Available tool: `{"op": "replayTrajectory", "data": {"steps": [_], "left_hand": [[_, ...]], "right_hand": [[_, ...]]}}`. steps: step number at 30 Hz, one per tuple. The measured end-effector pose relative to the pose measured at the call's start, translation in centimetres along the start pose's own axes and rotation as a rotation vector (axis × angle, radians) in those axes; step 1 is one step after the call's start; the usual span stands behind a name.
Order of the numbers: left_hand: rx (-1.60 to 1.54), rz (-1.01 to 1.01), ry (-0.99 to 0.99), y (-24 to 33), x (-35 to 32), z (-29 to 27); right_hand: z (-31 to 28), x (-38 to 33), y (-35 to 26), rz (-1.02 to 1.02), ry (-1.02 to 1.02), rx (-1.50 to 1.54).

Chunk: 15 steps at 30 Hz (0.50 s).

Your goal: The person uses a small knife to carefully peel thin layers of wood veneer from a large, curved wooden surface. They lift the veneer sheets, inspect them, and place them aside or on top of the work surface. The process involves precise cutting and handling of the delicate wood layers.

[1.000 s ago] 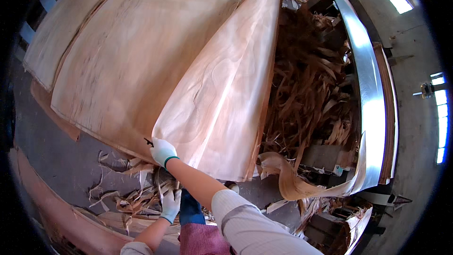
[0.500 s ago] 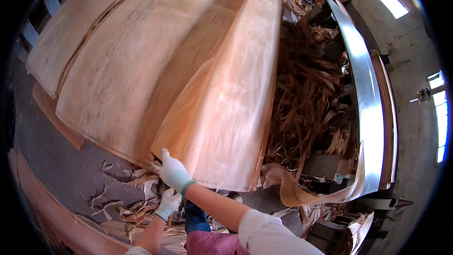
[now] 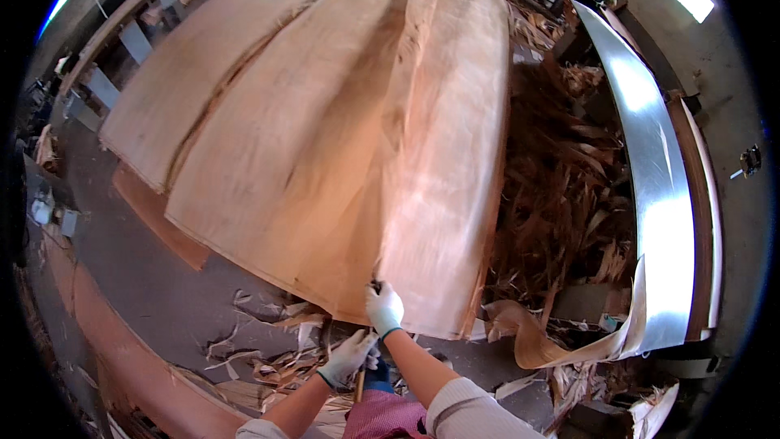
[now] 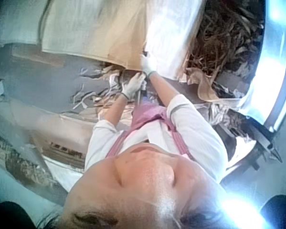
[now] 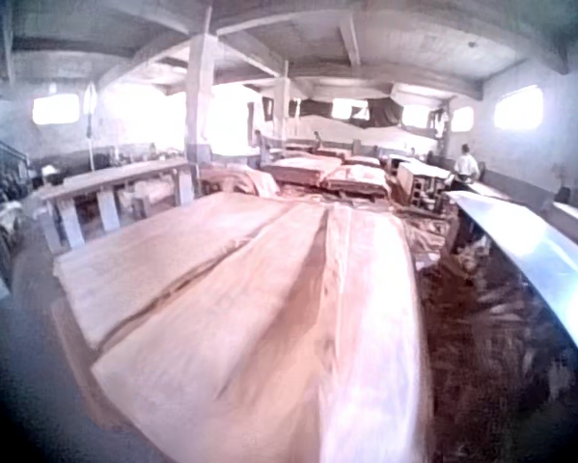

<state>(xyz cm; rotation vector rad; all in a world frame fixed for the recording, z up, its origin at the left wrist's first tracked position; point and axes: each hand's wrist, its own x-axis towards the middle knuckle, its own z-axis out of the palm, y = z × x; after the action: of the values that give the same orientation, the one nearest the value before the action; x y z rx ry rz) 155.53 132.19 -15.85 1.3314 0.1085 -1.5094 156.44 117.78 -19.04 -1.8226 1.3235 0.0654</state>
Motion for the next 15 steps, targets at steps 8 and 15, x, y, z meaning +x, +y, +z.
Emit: {"op": "replayTrajectory", "data": {"steps": [8,15], "left_hand": [[-0.484,-0.032,-0.096,-0.7,-3.4,-7.0],[-1.024,0.296,0.114,-7.1,-8.2,-8.9]], "right_hand": [[-17.3,-4.2,1.0,-0.156,-0.091,0.99],[-39.6,-16.2,8.9,-0.277,0.211,0.565]]}}
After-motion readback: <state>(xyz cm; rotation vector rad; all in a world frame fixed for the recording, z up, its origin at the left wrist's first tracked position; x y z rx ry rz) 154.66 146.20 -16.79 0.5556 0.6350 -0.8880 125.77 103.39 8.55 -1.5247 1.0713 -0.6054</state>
